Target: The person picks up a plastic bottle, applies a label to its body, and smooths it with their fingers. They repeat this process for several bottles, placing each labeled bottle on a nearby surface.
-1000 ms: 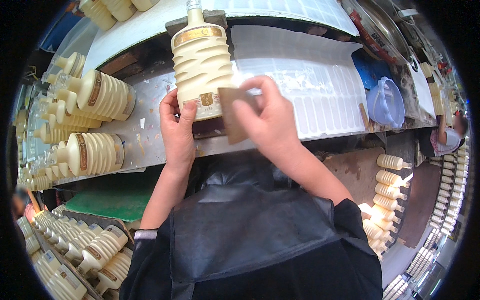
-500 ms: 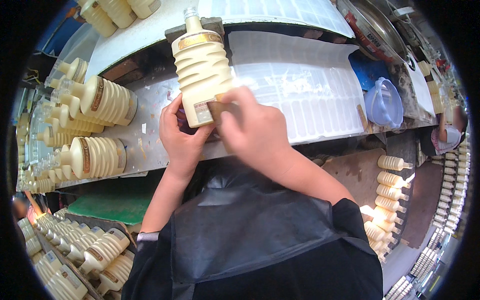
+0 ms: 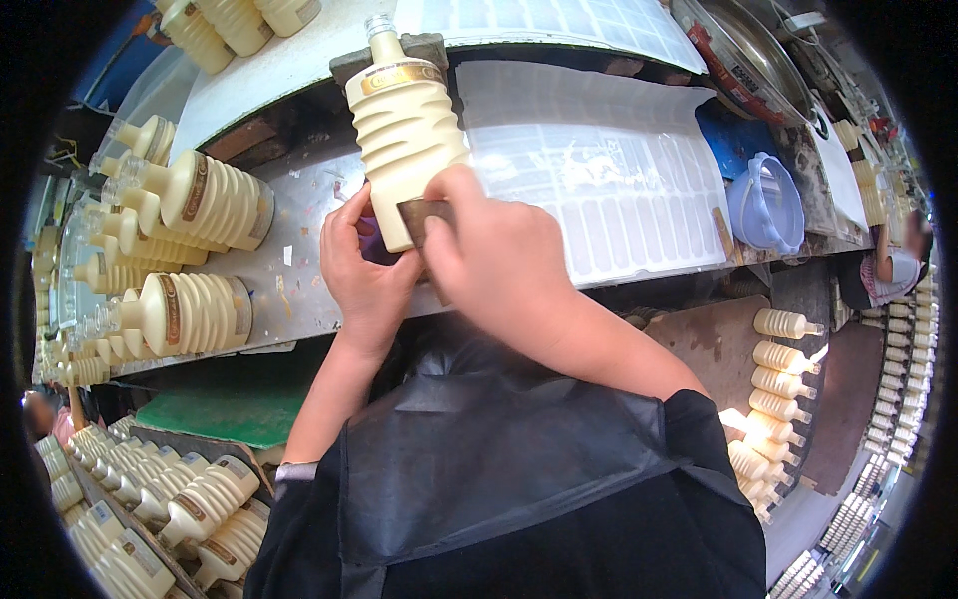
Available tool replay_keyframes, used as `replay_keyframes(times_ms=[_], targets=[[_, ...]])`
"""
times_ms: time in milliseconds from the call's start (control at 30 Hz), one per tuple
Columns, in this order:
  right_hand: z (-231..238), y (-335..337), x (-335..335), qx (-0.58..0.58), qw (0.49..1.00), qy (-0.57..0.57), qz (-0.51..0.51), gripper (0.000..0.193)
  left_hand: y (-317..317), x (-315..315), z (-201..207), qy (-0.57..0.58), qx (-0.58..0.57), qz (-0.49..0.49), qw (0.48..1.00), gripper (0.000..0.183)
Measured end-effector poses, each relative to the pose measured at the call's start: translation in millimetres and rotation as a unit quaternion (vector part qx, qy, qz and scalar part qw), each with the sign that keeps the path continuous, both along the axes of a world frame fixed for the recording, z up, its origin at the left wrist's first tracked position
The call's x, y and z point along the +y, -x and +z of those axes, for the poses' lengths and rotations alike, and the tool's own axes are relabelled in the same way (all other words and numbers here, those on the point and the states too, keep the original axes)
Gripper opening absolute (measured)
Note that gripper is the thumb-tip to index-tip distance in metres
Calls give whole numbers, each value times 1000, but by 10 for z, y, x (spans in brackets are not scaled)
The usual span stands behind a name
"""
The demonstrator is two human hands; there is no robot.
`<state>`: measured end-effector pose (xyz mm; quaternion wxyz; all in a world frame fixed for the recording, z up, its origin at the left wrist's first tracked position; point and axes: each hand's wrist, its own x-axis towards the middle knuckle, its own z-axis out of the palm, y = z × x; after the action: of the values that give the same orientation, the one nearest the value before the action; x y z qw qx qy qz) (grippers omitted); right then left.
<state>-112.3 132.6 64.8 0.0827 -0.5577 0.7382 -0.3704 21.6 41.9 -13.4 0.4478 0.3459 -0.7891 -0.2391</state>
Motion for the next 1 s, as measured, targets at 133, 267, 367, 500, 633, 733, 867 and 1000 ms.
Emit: replay_keyframes(times_ms=[133, 267, 367, 500, 633, 733, 867, 1000], targets=[[-216, 282, 120, -85, 994, -28, -55, 18, -106, -56, -61, -108, 47, -57, 991, 78], [-532, 417, 164, -172, 978, -49, -104, 21, -34, -94, -161, -254, 129, -32, 958, 66], [-615, 433, 149, -277, 950, -47, -134, 23, -19, -112, -199, -252, 179, -63, 949, 48], [-534, 339, 196, -309, 947, 58, -69, 20, -80, -106, -225, -272, 206, -86, 936, 42], [-550, 286, 192, -238, 971, 14, -17, 23, -129, -101, -260, -290, 221, -112, 925, 46], [-649, 352, 136, -253, 966, 10, -54, 26, -192, -119, -247, -252, 173, -139, 942, 59], [-610, 394, 172, -284, 955, 51, -65, 26, -231, -125, -164, -184, 30, -93, 978, 75], [-316, 280, 197, -166, 985, 43, -5, 16, -116, -53, -60, -74, -4, -33, 997, 72]])
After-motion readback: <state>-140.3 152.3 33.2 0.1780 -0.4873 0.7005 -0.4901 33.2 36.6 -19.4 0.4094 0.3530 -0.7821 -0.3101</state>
